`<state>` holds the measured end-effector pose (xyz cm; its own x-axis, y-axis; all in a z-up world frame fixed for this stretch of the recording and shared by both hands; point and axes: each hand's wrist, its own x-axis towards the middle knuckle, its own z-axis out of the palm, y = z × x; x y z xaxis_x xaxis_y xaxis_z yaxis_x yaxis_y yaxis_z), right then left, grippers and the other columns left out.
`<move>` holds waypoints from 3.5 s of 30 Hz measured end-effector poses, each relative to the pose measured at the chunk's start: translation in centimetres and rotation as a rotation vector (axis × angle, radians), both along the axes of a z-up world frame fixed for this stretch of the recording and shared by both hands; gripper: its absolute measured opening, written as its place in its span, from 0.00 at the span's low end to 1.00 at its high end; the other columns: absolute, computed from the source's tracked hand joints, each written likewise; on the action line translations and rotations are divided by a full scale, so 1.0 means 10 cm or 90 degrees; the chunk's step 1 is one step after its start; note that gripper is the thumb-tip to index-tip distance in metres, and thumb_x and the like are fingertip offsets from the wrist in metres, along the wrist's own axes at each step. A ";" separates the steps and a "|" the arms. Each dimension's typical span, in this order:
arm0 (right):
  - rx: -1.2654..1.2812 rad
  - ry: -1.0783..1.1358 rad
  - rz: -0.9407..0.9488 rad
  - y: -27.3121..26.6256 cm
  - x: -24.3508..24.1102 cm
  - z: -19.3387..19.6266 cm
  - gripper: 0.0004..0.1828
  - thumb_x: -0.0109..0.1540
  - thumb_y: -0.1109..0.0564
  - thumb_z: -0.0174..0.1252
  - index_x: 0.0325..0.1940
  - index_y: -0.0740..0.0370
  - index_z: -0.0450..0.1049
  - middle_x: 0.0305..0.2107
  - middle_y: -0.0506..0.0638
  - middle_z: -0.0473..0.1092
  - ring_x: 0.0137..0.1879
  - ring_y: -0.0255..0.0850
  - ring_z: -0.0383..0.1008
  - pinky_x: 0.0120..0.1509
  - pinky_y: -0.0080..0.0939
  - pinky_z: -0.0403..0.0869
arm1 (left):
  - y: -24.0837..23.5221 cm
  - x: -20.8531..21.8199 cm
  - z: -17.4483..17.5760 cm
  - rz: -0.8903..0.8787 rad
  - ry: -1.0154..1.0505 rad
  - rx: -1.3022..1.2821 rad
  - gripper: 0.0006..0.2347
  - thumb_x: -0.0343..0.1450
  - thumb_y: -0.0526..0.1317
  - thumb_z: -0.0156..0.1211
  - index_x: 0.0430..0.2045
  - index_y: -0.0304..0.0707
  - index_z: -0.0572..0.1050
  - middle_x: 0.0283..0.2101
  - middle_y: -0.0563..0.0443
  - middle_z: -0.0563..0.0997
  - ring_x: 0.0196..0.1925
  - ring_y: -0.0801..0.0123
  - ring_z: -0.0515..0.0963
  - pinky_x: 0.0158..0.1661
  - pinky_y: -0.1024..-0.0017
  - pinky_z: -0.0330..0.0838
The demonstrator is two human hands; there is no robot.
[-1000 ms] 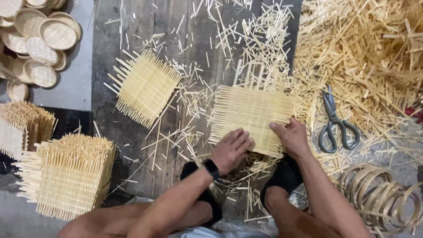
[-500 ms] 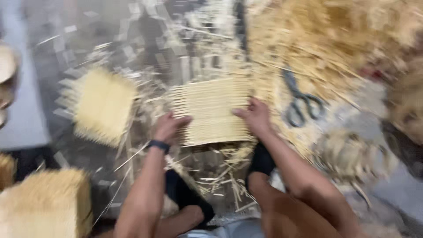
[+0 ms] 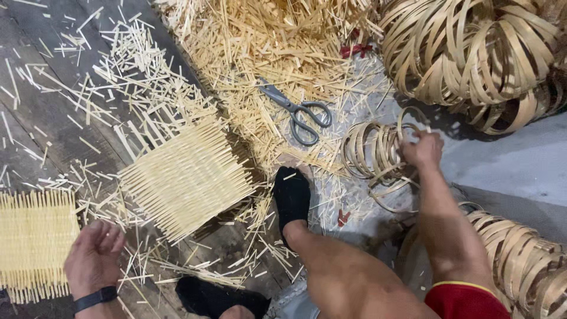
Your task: The person places a circular bamboo frame on a square woven bamboo mat and uses shears to trim the excess mat material around the frame. The person repeats this process multiple times, stacking the finished circular mats to the side.
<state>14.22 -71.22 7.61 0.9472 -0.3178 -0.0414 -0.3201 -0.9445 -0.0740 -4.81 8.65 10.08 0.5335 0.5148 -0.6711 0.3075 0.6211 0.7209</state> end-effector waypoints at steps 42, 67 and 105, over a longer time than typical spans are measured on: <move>1.308 0.379 0.149 4.21 -0.13 2.10 0.17 0.68 0.49 0.57 0.45 0.68 0.76 0.25 0.44 0.66 0.30 0.35 0.68 0.34 0.40 0.73 | -1.48 0.53 1.68 0.084 -0.448 -0.382 0.07 0.76 0.39 0.55 0.34 0.33 0.74 0.25 0.52 0.76 0.28 0.68 0.72 0.33 0.69 0.67; 0.686 0.226 0.197 4.49 -0.05 1.31 0.09 0.59 0.61 0.67 0.42 0.66 0.80 0.28 0.52 0.78 0.30 0.35 0.78 0.33 0.34 0.78 | -1.14 0.65 0.64 -0.038 -0.020 0.092 0.09 0.60 0.33 0.68 0.31 0.37 0.77 0.26 0.56 0.83 0.27 0.74 0.81 0.29 0.74 0.79; 0.492 0.159 0.273 4.66 0.16 0.35 0.08 0.55 0.59 0.71 0.36 0.65 0.83 0.25 0.55 0.78 0.30 0.38 0.79 0.37 0.39 0.77 | -0.74 0.74 -0.80 -0.273 0.131 0.377 0.10 0.54 0.34 0.80 0.24 0.35 0.85 0.26 0.50 0.86 0.27 0.71 0.84 0.33 0.73 0.78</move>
